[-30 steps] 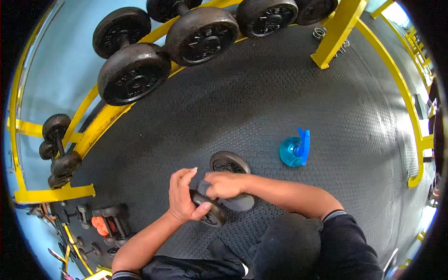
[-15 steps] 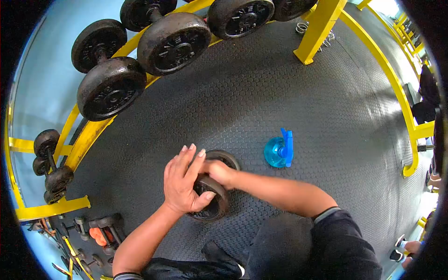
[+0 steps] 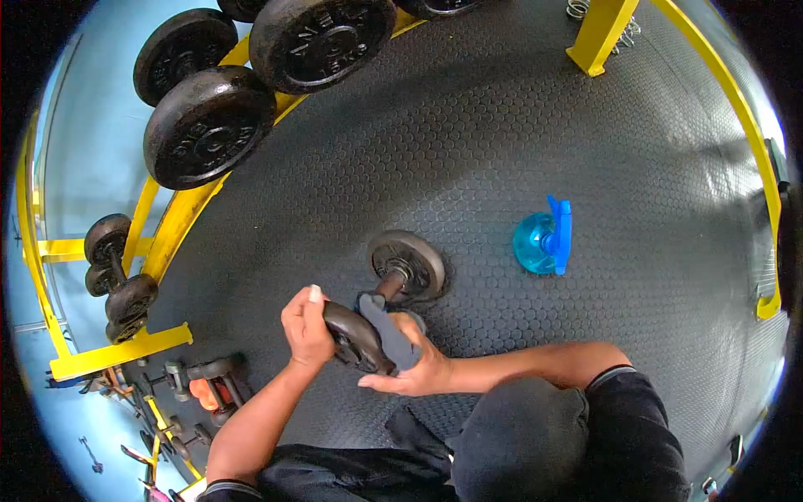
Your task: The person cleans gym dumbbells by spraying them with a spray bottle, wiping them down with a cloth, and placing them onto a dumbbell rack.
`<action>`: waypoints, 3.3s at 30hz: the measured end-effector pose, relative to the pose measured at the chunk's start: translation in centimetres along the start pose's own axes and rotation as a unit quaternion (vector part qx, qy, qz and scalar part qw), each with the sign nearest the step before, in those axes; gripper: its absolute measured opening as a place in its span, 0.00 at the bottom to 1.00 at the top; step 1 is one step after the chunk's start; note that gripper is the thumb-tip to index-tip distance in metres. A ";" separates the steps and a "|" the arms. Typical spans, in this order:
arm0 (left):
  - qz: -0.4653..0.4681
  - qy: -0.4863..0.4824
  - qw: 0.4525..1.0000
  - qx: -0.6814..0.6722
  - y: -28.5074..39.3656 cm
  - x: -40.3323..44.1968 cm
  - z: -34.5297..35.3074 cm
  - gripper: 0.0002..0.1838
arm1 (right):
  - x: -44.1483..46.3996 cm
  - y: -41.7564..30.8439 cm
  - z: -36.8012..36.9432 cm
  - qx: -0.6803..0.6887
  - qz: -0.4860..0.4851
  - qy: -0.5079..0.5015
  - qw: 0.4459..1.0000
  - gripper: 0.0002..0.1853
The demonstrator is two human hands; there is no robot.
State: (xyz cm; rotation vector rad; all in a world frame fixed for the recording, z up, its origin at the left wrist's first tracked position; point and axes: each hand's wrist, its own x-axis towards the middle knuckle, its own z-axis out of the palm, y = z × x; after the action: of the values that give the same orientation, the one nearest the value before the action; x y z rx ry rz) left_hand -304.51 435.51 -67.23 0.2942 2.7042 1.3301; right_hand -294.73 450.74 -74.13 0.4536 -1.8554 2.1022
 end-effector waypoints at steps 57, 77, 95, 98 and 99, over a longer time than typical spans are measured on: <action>0.103 0.036 0.992 0.059 -0.9 -1.4 1.6 0.34 | 6.8 4.1 -7.0 -0.501 -0.016 -0.214 0.839 0.18; 0.023 -0.012 1.000 0.018 1.0 0.3 1.4 0.28 | 7.3 3.3 -8.5 -0.546 0.019 -0.188 0.816 0.31; 0.046 0.006 0.997 0.058 3.2 0.9 2.8 0.24 | -0.6 10.1 -5.4 -0.447 -0.087 -0.404 0.794 0.14; 0.073 0.033 0.995 0.058 1.7 1.1 2.4 0.23 | 2.4 0.8 -8.5 -0.438 0.093 -0.477 0.756 0.13; 0.070 0.042 0.995 0.057 1.6 1.3 2.1 0.23 | 1.6 0.4 -10.2 -0.439 0.034 -0.319 0.840 0.16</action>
State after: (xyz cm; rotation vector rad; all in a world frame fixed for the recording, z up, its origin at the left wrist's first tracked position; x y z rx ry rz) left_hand -305.21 438.42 -67.27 0.4551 2.8841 1.2509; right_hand -296.77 460.86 -74.95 0.8937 -2.9449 0.9188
